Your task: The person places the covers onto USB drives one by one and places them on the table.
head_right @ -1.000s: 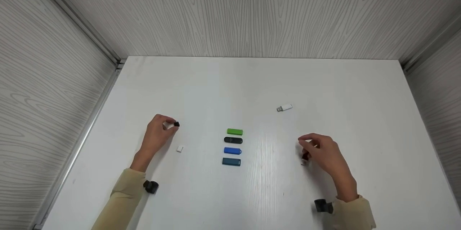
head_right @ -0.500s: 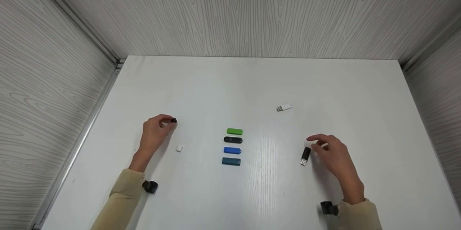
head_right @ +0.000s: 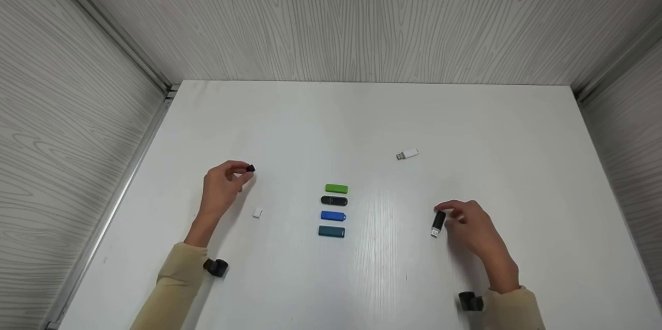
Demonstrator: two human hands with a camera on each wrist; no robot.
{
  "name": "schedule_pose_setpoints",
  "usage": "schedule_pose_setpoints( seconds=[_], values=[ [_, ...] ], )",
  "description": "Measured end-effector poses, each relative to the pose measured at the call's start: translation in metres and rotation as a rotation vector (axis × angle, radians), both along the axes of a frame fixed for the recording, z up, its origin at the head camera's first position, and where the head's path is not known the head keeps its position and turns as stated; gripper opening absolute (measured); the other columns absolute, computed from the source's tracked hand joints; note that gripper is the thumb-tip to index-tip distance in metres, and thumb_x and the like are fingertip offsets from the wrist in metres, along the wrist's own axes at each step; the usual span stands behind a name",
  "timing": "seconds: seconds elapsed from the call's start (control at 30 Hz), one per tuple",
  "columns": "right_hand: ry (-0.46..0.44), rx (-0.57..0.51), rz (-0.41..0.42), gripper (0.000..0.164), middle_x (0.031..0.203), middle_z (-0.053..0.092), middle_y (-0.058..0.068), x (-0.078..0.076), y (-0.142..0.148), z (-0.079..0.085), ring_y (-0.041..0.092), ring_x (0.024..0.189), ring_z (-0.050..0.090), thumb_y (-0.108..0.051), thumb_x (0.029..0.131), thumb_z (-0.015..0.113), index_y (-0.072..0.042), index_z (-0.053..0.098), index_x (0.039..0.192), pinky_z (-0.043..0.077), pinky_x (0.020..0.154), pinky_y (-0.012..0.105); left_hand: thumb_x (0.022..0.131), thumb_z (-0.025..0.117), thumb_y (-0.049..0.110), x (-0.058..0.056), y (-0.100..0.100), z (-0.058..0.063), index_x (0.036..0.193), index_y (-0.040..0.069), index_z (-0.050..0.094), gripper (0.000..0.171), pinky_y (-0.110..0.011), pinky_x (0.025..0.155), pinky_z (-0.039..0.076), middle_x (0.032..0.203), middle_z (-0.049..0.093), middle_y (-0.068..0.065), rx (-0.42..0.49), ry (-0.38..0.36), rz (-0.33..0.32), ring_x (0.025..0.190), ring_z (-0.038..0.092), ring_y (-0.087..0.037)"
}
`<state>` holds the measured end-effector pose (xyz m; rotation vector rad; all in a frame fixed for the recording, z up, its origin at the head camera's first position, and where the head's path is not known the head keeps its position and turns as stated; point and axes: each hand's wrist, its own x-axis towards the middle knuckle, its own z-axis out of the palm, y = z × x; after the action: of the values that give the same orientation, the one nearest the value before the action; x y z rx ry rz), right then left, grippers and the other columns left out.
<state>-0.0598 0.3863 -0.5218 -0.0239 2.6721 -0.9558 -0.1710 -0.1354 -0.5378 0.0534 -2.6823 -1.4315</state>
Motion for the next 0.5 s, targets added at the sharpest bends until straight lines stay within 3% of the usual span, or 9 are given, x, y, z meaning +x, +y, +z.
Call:
schedule_pose_setpoints(
  seconds=[0.5],
  values=[
    [0.011,0.008,-0.057,0.028,0.114,0.066,0.023,0.0032,-0.0001,-0.0059,0.024,0.098,0.063,-0.009,0.098,0.070,-0.004,0.072,0.125,0.048,0.073,0.032,0.095,0.078,0.008,0.0038,0.0022,0.0001,0.115,0.003,0.076,0.020,-0.022,0.068,0.044,0.102,0.080,-0.012,-0.002,-0.016,-0.007,0.075,0.058,-0.014]
  ],
)
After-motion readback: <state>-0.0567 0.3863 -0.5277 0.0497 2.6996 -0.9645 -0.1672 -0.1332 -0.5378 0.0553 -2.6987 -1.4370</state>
